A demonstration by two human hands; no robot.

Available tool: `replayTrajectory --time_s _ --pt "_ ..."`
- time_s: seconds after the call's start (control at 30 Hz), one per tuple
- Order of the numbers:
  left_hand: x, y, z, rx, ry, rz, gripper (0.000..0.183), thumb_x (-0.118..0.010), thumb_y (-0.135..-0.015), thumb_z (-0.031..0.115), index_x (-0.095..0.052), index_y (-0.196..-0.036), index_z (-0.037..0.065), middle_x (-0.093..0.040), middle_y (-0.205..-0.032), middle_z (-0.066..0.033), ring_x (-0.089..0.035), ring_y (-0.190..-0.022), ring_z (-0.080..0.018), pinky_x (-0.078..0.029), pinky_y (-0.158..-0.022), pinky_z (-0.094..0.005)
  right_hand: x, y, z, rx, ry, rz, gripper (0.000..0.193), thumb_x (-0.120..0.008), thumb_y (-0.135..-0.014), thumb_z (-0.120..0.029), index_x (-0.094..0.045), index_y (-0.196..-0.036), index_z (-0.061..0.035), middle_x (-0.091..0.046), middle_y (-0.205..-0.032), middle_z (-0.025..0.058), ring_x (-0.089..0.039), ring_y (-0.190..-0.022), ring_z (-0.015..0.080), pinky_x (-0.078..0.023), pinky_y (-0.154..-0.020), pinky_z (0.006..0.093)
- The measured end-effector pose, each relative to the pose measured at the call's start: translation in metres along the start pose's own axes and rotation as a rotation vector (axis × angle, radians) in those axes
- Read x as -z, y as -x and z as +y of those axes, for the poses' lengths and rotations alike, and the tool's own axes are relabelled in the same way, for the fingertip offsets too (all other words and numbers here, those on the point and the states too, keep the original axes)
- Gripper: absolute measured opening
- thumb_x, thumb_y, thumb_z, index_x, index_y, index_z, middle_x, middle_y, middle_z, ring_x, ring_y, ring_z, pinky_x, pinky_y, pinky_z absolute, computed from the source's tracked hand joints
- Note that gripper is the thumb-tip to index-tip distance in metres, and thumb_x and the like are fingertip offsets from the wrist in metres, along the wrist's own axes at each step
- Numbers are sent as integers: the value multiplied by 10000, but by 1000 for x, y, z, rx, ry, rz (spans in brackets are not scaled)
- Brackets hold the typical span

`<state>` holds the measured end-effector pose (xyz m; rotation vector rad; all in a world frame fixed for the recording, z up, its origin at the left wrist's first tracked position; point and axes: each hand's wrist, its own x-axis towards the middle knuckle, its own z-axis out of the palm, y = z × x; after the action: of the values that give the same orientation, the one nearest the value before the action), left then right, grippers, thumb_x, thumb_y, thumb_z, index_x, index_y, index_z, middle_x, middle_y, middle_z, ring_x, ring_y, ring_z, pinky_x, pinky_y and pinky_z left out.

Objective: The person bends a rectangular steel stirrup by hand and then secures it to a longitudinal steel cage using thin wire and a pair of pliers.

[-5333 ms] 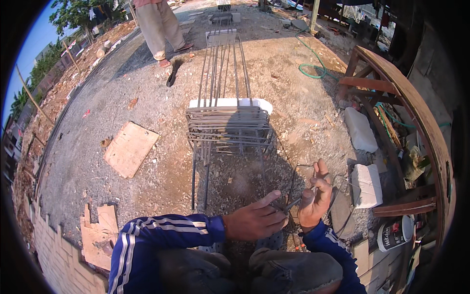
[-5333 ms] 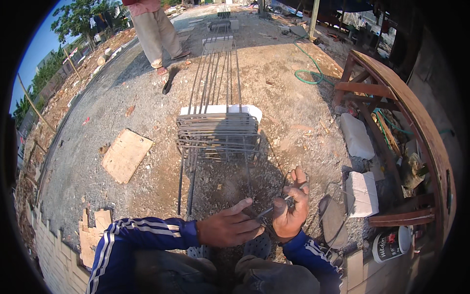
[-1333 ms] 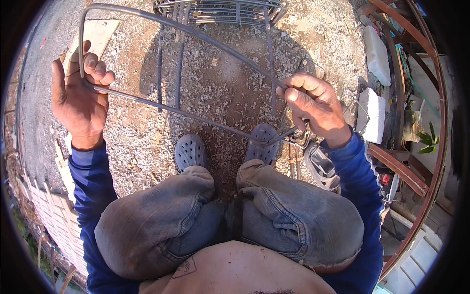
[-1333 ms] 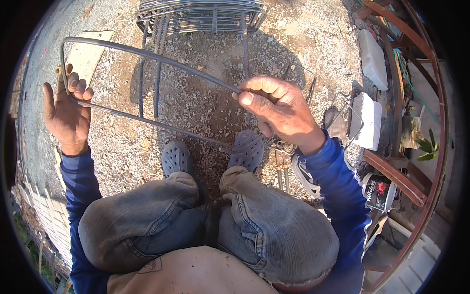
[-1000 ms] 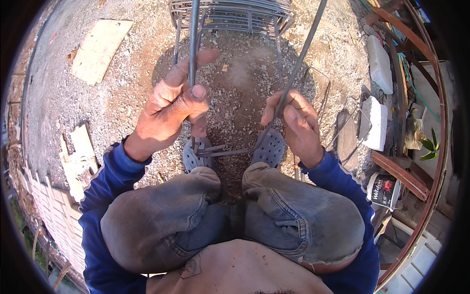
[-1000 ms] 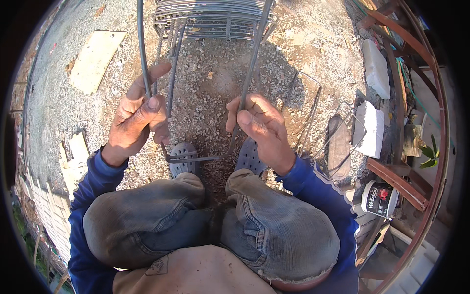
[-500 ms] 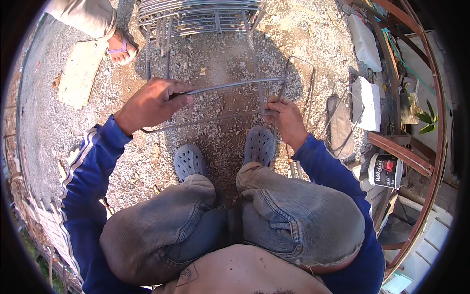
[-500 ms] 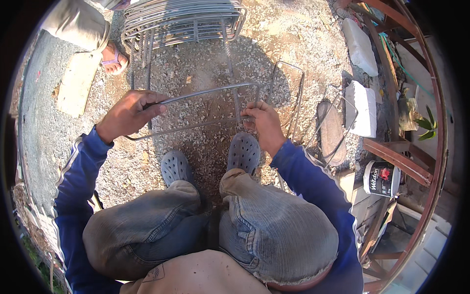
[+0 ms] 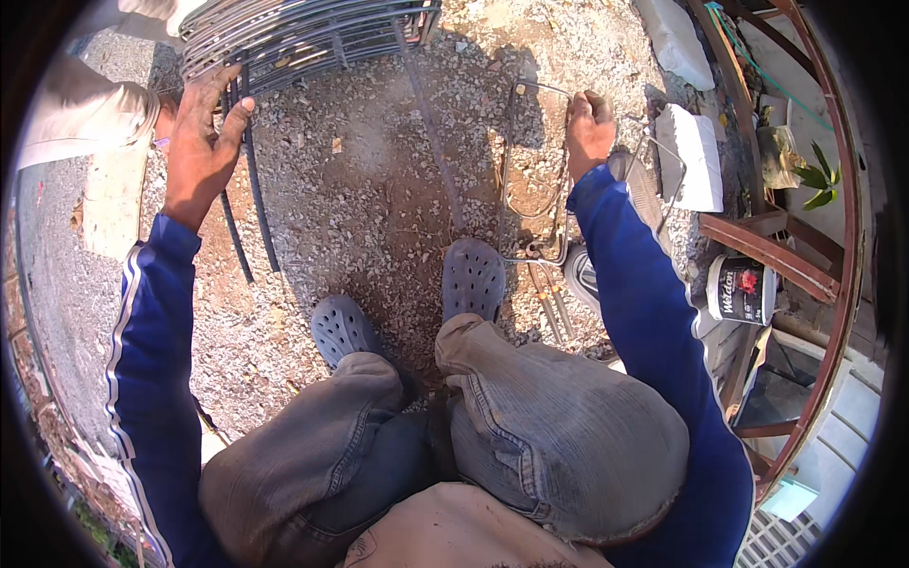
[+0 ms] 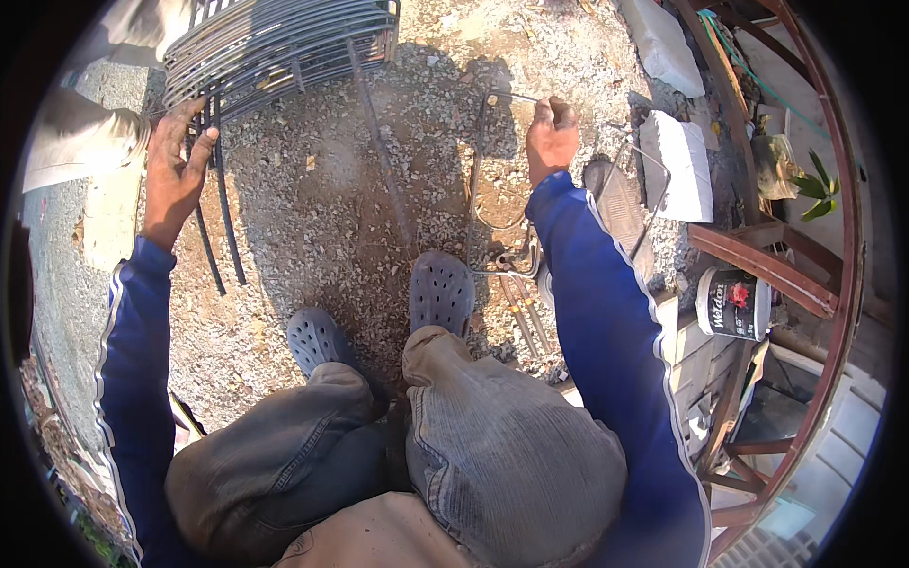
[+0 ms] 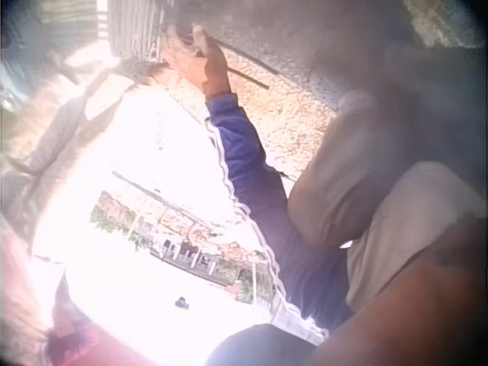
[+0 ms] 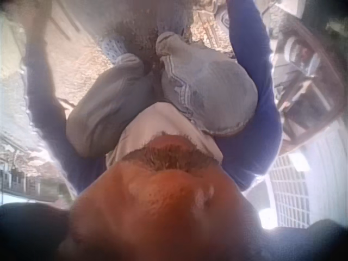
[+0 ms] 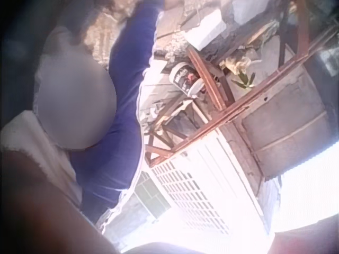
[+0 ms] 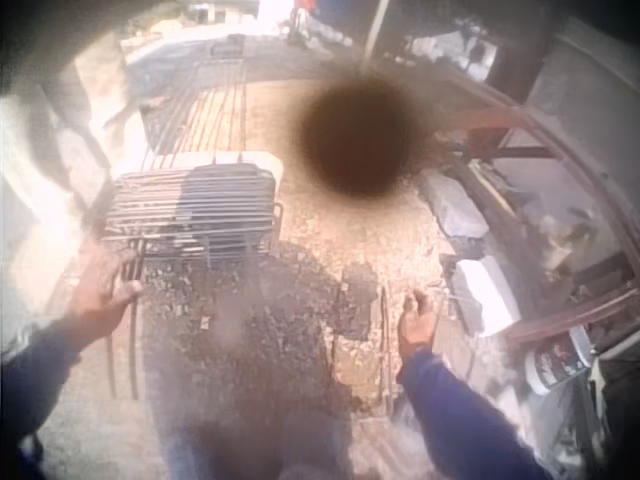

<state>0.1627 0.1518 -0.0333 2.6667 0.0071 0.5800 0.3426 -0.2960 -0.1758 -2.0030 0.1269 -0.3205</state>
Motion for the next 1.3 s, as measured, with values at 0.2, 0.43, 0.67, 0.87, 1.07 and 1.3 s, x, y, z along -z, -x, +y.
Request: replayTrajectory --time_s 0.2,0.43,0.67,0.87,1.07,1.3 --pt "-14 49 42 -48 22 -119 432 -648 -880 149 -536 -1292 79 -490 -1348 -166 -463 -1253 -329 -365 -1037 -396 167 51 55 -226 824 21 406 -535 -892 -415 -679 -997 -51 -687 -914 177 -664 -834 326 -490 -777 425" --pt "-1 64 117 -81 161 -249 490 -641 -878 168 -484 -1333 77 -447 -1386 -183 -416 -1299 -349 -330 -1074 -423 115 124 27 -245 1000 -454 451 -596 -804 -521 -716 -918 -102 -686 -843 180 -661 -861 343 -468 -832 454" --pt "16 79 117 -1 273 -261 484 -646 -875 153 -479 -1321 61 -447 -1379 -190 -417 -1291 -369 -337 -1067 -432 103 94 -56 -460 137 -274 336 -599 -913 -320 -581 -907 15 -550 -706 58 -569 -721 196 -442 -655 363" --pt "39 76 91 115 259 -65 520 -635 -897 252 -456 -1343 55 -461 -1357 -173 -437 -1280 -310 -343 -1059 -417 130 74 -133 1 -175 -391 183 -639 -927 -201 -569 -834 -60 -478 -702 -65 -342 -590 11 -269 -502 199" --pt "56 84 69 298 692 217 740 -457 -937 512 -320 -1419 -31 -398 -1402 -203 -426 -1278 -295 -330 -1059 -419 145 80 -218 34 -410 -860 190 -705 -854 -164 -583 -803 -28 -490 -653 -15 -373 -519 44 -262 -454 215" --pt "37 159 34 636 746 139 379 -454 -1006 315 -613 -850 8 -478 -561 15 -457 -483 -54 -365 -452 -203 49 115 -232 60 -16 -1375 186 -728 -826 -215 -707 -838 -30 -630 -764 42 -575 -699 116 -457 -621 279"
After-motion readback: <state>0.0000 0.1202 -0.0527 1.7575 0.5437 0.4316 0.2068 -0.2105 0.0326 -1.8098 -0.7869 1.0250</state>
